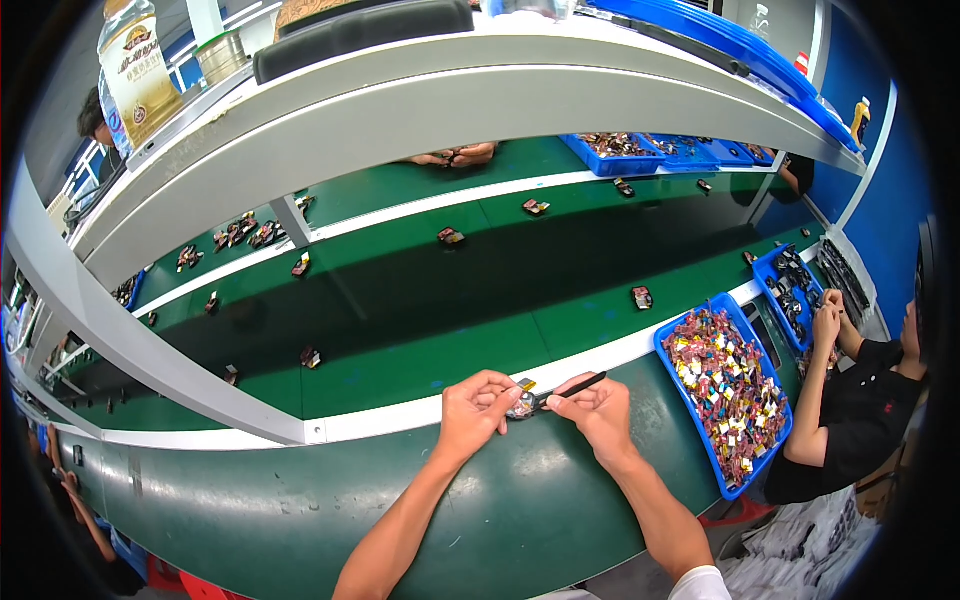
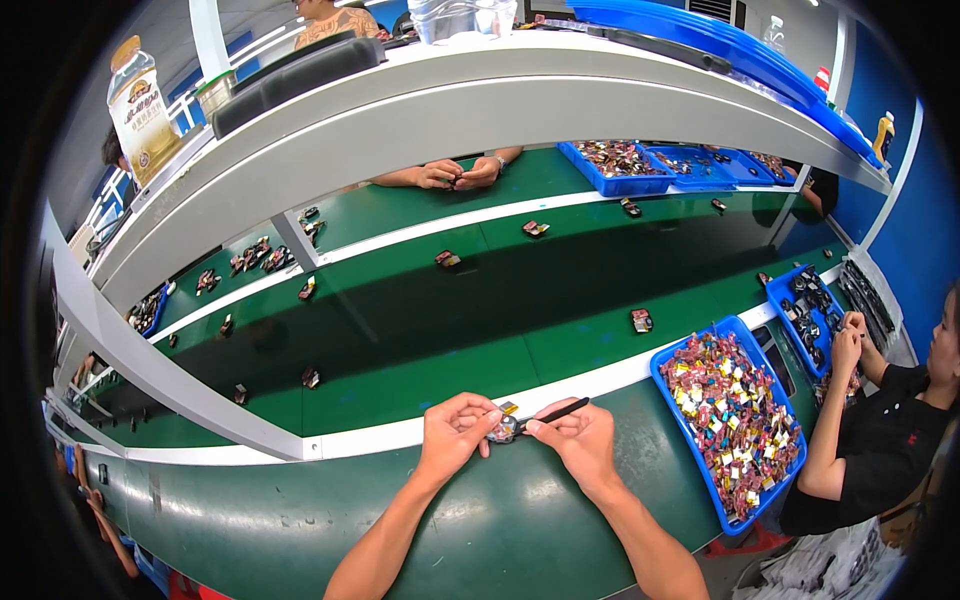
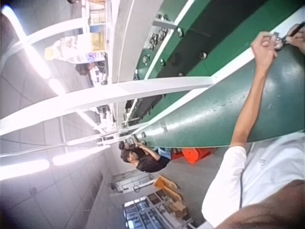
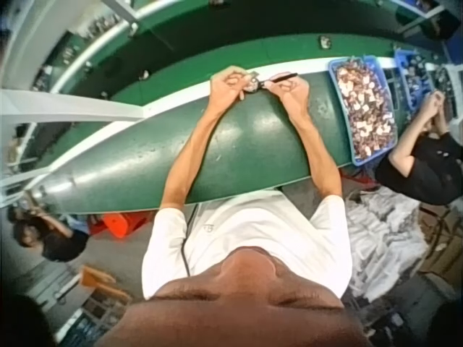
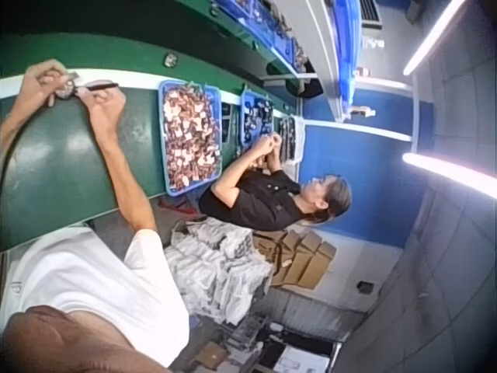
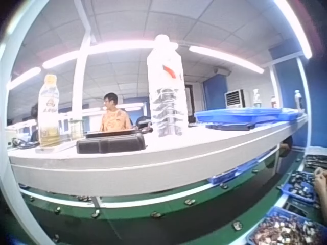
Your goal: Manually assemble small electronic or plastic components on a factory conveyor belt using a small pick-like tool.
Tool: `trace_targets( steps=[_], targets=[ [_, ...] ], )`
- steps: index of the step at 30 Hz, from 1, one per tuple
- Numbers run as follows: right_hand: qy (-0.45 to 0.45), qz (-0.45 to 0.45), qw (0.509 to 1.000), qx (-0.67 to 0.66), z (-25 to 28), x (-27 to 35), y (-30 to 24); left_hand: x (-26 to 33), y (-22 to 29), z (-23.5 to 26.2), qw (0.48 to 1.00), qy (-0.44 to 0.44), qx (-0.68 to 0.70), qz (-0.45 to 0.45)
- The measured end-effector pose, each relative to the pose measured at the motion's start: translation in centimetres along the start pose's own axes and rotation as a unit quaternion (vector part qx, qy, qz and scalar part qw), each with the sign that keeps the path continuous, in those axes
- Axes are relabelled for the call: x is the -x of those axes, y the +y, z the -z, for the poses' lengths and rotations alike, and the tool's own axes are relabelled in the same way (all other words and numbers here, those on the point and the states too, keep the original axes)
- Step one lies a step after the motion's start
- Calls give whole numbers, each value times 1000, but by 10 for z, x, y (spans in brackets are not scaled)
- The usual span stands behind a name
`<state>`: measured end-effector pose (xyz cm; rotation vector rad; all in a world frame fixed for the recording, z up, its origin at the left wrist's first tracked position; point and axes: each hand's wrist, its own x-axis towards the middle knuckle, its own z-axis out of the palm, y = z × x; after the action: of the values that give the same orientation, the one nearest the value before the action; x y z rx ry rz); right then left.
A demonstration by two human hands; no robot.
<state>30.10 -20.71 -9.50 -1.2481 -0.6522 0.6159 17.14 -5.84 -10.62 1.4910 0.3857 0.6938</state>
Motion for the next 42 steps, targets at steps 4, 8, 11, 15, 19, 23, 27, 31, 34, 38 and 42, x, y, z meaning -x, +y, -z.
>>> trace_targets(
  steps=[4,8,11,15,19,23,27,31,34,38,42],
  targets=[
    [0,-36,999,-19,0,1,-5,-1,5,11,996,-57,44,54],
    [-4,-30,998,-61,1,1,-8,-3,5,17,991,-97,71,56],
    [-3,-47,997,-56,5,1,-6,-3,6,17,989,-108,87,54],
    [-15,-57,994,-93,4,2,-9,-3,5,17,987,-113,108,41],
    [1,-28,997,-75,-2,4,-7,-2,3,20,987,-109,104,49],
    [24,90,990,-107,-7,6,12,-3,3,16,987,-107,107,46],
    [27,154,987,25,-11,14,8,0,0,16,990,-90,104,36],
    [60,194,973,106,-16,17,8,1,0,15,992,-74,96,30],
    [77,214,963,144,-16,17,11,1,0,13,992,-75,96,29],
    [69,242,954,165,-15,16,14,2,-2,15,992,-73,99,28],
    [65,220,961,157,-16,16,11,2,-2,16,992,-76,95,27]
  ],
)
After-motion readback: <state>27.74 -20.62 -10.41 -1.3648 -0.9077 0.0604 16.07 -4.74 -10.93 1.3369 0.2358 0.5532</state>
